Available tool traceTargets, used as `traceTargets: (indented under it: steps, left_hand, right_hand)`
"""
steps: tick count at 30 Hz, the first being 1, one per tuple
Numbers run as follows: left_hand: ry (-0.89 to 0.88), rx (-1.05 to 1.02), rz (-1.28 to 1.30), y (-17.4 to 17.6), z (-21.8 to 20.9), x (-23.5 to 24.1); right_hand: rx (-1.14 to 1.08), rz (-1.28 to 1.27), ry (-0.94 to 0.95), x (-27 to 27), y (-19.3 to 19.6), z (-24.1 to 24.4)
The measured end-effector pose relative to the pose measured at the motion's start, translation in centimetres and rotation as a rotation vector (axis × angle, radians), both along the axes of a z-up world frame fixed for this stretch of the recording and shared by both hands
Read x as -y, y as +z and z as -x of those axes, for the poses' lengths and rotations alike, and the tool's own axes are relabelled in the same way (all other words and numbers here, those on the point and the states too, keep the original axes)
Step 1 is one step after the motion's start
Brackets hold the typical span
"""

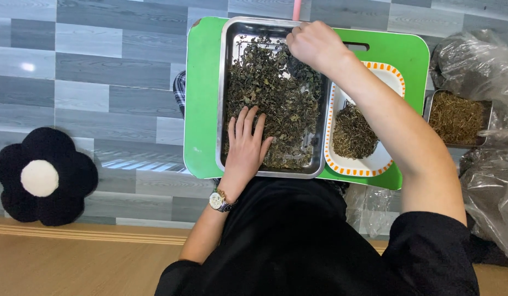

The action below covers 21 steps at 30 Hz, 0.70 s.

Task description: The person sits and sorts dried herbs by hand, picking up small amounts from a large metal tray and transferring them into a smaller white bowl. The person repeatedly sifts through the herbs in the tray to separate them.

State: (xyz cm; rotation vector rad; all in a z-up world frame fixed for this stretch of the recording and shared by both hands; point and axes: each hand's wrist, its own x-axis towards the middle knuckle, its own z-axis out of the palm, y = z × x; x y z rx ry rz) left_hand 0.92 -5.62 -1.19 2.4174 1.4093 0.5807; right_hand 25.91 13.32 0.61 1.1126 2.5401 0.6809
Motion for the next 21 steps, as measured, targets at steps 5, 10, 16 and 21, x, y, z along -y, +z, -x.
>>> traceTargets:
  steps: [5,10,16,21]
  left_hand:
    - [0.004,0.004,0.000,0.1,0.0,0.0]
    - [-0.003,0.003,-0.001,-0.3,0.1,0.0]
    - [-0.009,0.006,-0.006,0.0,0.1,0.1]
    - [-0.001,-0.006,0.010,-0.3,0.0,0.0]
  right_hand:
    - [-0.278,0.022,-0.051,3.1,2.8,-1.8]
    - [-0.435,0.068,-0.194,12.0,6.9,-6.4]
    - [-0.400,0.241,-0.547,20.8,10.8,-9.1]
    - [-0.482,0.210,-0.441,16.8,9.3,-8.2]
